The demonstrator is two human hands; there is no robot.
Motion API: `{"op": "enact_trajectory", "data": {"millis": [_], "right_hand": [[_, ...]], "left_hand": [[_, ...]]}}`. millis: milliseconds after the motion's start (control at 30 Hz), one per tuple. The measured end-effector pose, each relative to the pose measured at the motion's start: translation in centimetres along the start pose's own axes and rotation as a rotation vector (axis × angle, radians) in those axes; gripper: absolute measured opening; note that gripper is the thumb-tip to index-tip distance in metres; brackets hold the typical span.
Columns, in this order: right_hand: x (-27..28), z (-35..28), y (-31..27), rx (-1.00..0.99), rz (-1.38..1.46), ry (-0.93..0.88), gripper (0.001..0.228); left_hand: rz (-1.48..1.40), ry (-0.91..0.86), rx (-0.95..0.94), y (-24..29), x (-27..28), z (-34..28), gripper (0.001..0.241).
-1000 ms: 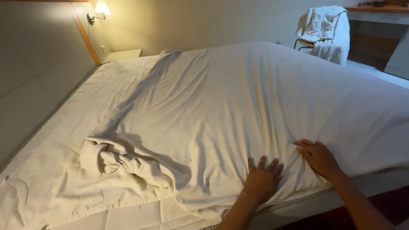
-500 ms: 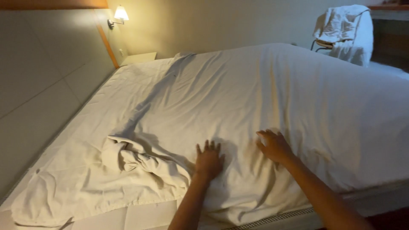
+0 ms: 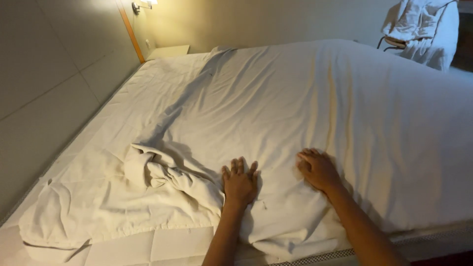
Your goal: The person smooths and adjusts a white fitted sheet on a mattress, pulling the fabric taut and tucking the edges under the mattress corners. The person works methodically along the sides and corners to reduce wrinkles and secure the sheet.
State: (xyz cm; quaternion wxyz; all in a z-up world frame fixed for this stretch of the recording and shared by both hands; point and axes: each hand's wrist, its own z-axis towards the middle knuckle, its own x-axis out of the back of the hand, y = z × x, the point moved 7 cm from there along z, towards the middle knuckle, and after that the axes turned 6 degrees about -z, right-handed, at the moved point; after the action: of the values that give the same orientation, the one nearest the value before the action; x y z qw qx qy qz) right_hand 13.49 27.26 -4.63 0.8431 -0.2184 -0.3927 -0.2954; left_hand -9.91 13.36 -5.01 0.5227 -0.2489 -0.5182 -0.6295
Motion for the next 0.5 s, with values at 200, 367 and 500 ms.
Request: {"op": "enact_trajectory", "data": {"millis": [200, 367, 500], "right_hand": [[-0.6, -1.0, 0.1, 0.061, 0.101, -0.021, 0.038], [1.0, 1.0, -3.9, -0.252, 0.016, -0.225, 0.056], [-1.3, 1.2, -6.7, -0.655, -0.178, -0.627, 0.101]], "left_hand": [[-0.102, 0.143, 0.022, -3.9, -4.0, 1.1, 0.058], [-0.061, 0.175, 0.144, -2.7, -0.1, 0.0, 0.074], [-0.021, 0.169, 0.224, -3.3, -0.7, 0.3, 0.078]]}}
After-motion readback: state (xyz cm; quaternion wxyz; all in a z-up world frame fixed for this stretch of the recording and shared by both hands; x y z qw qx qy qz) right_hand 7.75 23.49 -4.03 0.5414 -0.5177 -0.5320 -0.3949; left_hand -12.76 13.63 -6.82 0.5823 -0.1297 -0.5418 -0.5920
